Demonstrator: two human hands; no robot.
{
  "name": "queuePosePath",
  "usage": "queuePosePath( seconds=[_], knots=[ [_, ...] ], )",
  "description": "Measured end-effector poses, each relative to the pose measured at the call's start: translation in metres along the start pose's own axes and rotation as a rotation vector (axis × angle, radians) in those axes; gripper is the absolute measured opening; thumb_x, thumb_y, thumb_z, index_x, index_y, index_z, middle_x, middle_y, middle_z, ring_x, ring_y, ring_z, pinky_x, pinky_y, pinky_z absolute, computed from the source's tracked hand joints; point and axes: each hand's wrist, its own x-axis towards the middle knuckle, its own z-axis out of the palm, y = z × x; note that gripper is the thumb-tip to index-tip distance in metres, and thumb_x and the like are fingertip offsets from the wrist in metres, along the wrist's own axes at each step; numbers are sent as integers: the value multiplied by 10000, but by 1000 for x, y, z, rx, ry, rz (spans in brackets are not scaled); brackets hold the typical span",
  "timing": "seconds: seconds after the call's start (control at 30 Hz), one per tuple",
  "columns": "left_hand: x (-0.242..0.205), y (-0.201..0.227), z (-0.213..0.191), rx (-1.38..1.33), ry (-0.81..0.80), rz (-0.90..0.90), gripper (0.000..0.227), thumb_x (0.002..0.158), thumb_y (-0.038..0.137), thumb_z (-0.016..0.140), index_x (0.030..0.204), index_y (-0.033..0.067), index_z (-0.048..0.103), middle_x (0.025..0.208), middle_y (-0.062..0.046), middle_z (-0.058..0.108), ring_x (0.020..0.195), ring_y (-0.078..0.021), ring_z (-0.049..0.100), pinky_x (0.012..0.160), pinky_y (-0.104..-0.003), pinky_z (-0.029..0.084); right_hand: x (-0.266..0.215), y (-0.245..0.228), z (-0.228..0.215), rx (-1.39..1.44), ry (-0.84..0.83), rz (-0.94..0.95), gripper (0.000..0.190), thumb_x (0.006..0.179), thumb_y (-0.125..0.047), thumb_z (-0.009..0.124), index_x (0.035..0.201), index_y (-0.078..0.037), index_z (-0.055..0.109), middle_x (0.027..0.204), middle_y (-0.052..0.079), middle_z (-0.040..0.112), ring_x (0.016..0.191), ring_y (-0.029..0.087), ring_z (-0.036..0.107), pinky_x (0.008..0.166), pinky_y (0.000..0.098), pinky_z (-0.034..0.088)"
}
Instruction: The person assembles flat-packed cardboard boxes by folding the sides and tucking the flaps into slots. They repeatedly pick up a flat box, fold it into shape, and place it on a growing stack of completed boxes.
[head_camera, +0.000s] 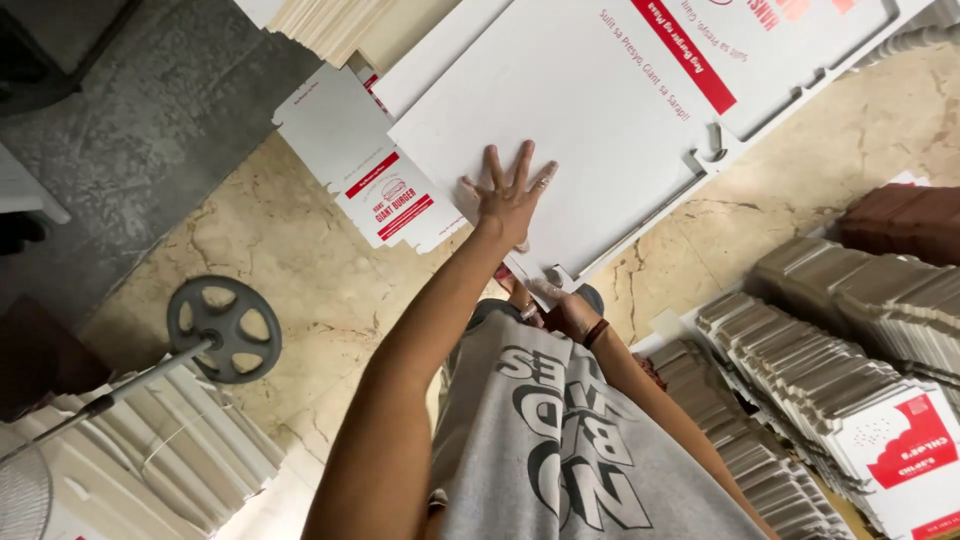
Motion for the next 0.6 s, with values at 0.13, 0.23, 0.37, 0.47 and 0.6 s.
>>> queuePosePath(
  seconds=[0.13,0.23,0.37,0.47,0.6],
  knots=[
    [-3,4,-9,18,-38,-17,1199,806,-121,676,1653,384,-6,1687,-169,-206,1462,-656,-86,930,-954,219,-58,-38,51,-103,4,-330,310,986,-277,694,926,27,691,658,197,633,466,265,635,463,377,578],
    [-11,9,-23,28,-28,-54,1117,871,-104,614,1638,424,-1,1699,-159,-161,1486,-625,-12,959,-907,313,-100,-90,102,-400,-180,-500,517,1057,-316,526,745,60,696,568,230,685,356,292,629,371,382,531],
    [-10,8,-3,-15,-6,-59,1067,902,-111,580,1635,428,23,1711,-150,-147,1496,-617,-27,1004,-847,359,-82,-26,45,-354,-140,-382,339,1011,-253,586,977,72,676,833,240,699,682,338,648,616,373,532],
    [21,3,19,52,127,-23,922,985,131,651,1652,376,65,1734,-141,-30,1520,-583,46,1084,-751,417,-80,-50,51,-253,27,-228,460,941,-162,679,1325,91,647,1230,254,721,1172,405,680,982,360,535],
    [49,-11,6,-15,131,20,797,808,421,808,1446,266,357,1512,-130,242,1340,-563,242,1036,-745,354,-96,-64,61,-622,15,-200,494,924,-422,632,1249,-52,669,1176,146,705,1135,254,618,1055,373,456]
  ],
)
